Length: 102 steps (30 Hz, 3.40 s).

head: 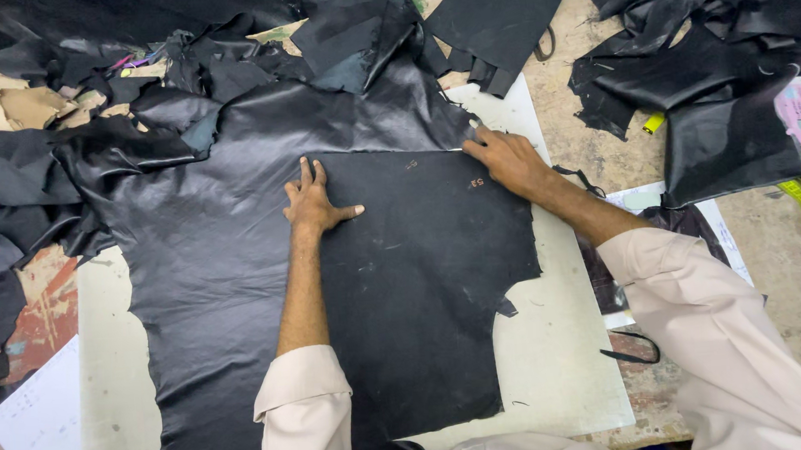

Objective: The person positions a rectangular pattern on a large piece of black leather, smooths it, and uses a rotary cutter to cut along the pattern edges. After cutting, the person removes the pattern and sets the cut leather piece aside.

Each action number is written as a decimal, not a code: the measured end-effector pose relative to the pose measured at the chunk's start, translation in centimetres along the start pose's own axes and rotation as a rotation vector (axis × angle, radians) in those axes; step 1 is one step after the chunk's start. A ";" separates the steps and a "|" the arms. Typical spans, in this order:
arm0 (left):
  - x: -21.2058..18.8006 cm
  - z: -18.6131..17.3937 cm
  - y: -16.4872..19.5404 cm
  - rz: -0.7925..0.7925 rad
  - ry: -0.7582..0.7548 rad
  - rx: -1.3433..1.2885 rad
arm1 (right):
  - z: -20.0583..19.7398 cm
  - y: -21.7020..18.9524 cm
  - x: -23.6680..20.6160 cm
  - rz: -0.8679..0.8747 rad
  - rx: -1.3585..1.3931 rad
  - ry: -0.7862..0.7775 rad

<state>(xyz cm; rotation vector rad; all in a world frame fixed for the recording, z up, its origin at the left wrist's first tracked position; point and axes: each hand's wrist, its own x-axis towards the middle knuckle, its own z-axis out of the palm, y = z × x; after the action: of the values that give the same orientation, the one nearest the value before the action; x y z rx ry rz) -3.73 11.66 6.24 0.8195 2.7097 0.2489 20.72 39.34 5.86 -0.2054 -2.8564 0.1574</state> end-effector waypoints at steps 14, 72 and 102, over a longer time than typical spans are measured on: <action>-0.7 -0.5 0.7 0.002 0.017 0.012 | -6.0 5.2 -11.5 0.205 -0.207 0.123; -3.3 -0.3 -4.9 0.552 0.246 0.107 | -9.2 -45.3 -17.4 0.790 0.167 0.103; 19.5 -6.3 -3.6 1.146 -0.535 0.290 | 9.3 -34.1 18.6 0.682 0.303 0.349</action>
<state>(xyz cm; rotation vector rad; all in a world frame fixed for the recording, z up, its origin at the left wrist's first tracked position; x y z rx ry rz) -23.12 19.16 6.77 2.0819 1.5461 -0.1344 -3.82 7.81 6.16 -1.0195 -2.2721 0.6102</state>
